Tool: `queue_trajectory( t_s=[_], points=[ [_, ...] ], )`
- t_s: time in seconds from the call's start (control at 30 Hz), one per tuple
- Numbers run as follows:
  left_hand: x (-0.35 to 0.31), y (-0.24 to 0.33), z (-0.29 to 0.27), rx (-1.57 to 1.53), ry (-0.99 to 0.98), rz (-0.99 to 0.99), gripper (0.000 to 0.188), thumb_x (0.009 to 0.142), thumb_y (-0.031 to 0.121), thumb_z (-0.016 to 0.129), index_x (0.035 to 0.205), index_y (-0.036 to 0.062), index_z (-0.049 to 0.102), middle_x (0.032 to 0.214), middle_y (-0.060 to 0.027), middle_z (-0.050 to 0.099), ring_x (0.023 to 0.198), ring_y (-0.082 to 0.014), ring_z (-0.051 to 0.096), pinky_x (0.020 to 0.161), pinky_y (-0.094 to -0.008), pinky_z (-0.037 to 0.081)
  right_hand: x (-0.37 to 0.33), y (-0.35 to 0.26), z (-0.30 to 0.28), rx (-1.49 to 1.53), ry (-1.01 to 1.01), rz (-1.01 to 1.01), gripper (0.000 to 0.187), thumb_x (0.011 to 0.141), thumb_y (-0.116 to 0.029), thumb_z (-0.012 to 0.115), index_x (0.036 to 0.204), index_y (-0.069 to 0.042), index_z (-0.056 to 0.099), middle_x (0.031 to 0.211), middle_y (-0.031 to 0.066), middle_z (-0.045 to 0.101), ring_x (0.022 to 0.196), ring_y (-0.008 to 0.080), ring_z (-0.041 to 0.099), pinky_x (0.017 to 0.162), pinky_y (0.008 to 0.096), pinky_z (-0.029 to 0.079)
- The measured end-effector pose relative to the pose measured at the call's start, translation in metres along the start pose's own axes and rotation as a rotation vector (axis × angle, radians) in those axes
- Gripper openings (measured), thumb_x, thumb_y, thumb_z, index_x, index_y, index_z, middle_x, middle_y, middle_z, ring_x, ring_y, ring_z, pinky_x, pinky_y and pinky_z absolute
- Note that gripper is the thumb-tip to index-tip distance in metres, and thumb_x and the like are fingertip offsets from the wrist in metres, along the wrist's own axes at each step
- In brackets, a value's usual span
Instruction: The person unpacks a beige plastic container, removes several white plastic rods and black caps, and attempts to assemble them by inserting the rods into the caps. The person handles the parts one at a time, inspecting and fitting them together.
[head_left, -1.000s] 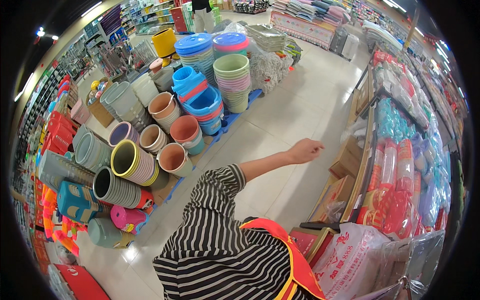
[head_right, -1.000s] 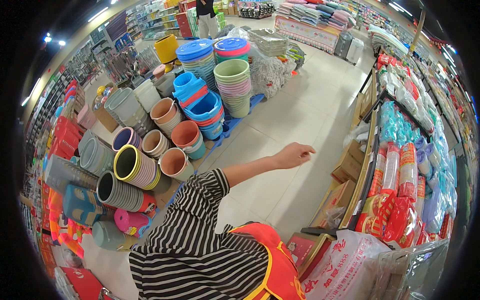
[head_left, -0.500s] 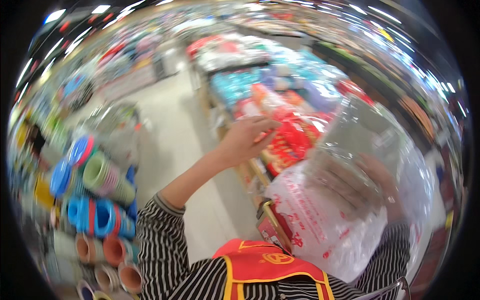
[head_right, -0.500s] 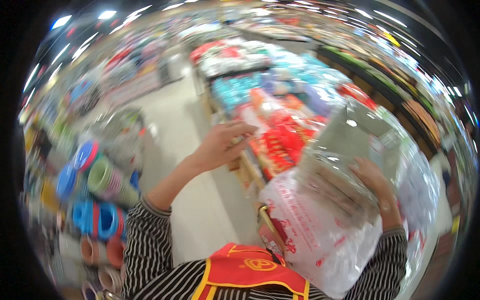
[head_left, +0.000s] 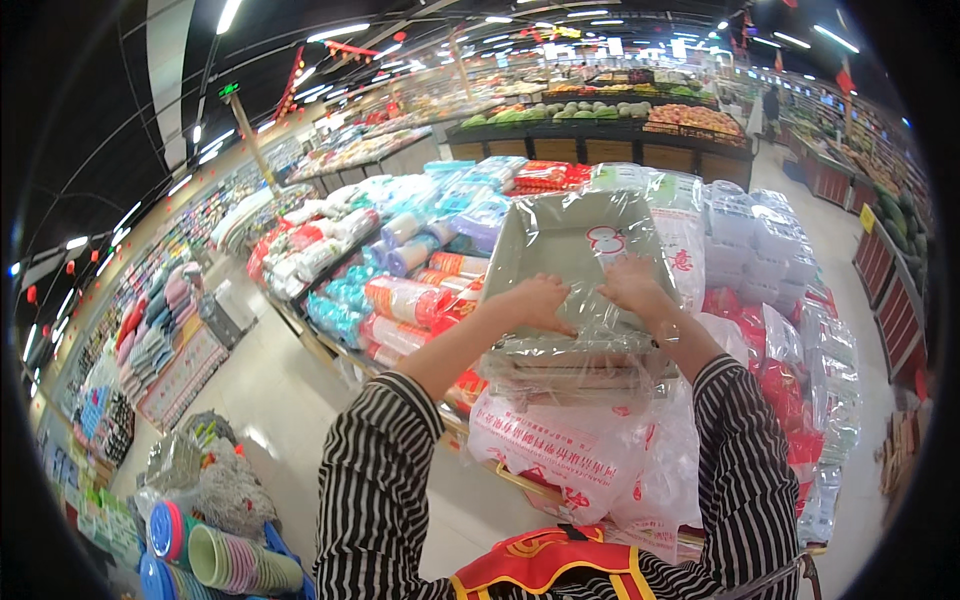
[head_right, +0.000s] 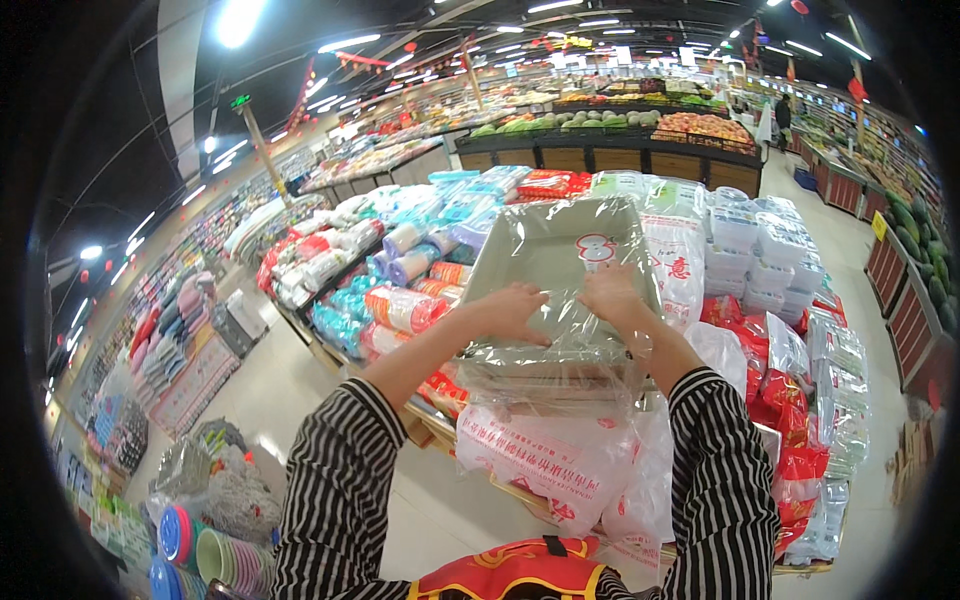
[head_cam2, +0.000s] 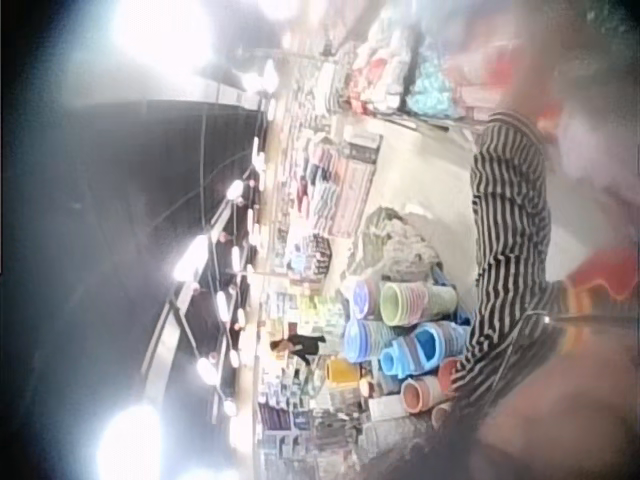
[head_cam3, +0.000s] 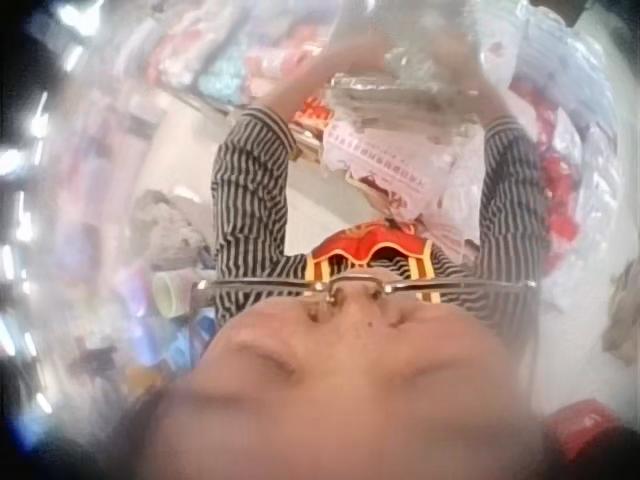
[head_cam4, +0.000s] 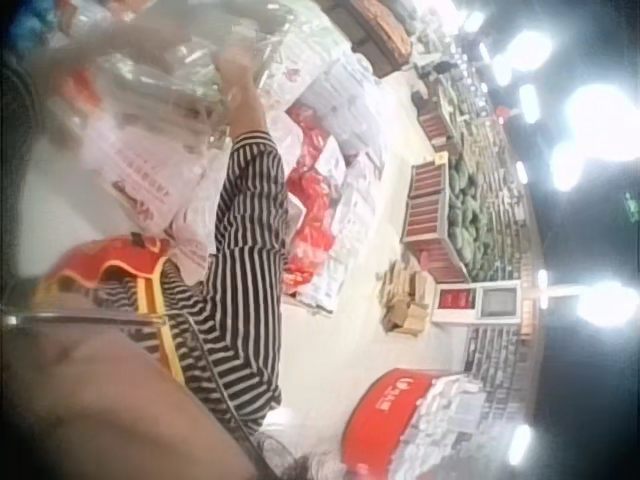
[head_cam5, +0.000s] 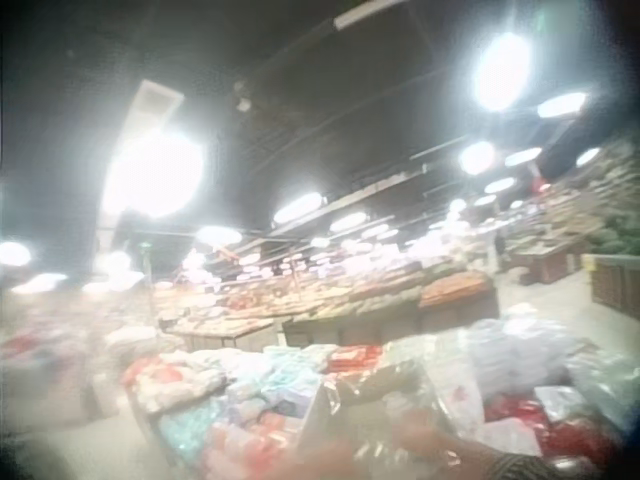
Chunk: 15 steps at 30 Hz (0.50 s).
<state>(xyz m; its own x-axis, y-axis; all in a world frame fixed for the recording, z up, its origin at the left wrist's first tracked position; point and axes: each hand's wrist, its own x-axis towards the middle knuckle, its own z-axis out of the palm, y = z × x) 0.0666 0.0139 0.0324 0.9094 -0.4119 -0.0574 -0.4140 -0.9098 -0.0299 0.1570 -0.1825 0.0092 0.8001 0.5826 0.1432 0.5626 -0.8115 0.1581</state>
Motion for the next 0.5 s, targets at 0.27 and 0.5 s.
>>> queue_trajectory(
  t_s=[0.27, 0.5],
  points=[
    [0.038, 0.009, 0.025, -0.014, 0.002, -0.169, 0.097, 0.071, 0.069, 0.067, 0.135, -0.0012, 0.047, 0.139, -0.0227, 0.045, 0.132, -0.0408, 0.039, 0.107, -0.0501, 0.036, -0.003, 0.006, -0.002, -0.017, -0.057, 0.069, 0.047, 0.090, -0.047, 0.058, 0.122, -0.014, 0.064, 0.125, 0.0102, 0.060, 0.120, 0.0296, 0.053, 0.099, 0.0604, 0.037],
    [0.055, -0.002, 0.053, 0.045, 0.217, 0.345, 0.049, 0.088, 0.033, 0.063, 0.132, 0.0128, 0.054, 0.136, -0.0065, 0.052, 0.131, -0.0323, 0.040, 0.110, -0.0441, 0.032, 0.004, 0.007, 0.010, -0.068, -0.095, -0.013, 0.038, 0.089, -0.037, 0.060, 0.116, -0.011, 0.066, 0.121, 0.0107, 0.061, 0.116, 0.0292, 0.055, 0.095, 0.0521, 0.043]
  ],
)
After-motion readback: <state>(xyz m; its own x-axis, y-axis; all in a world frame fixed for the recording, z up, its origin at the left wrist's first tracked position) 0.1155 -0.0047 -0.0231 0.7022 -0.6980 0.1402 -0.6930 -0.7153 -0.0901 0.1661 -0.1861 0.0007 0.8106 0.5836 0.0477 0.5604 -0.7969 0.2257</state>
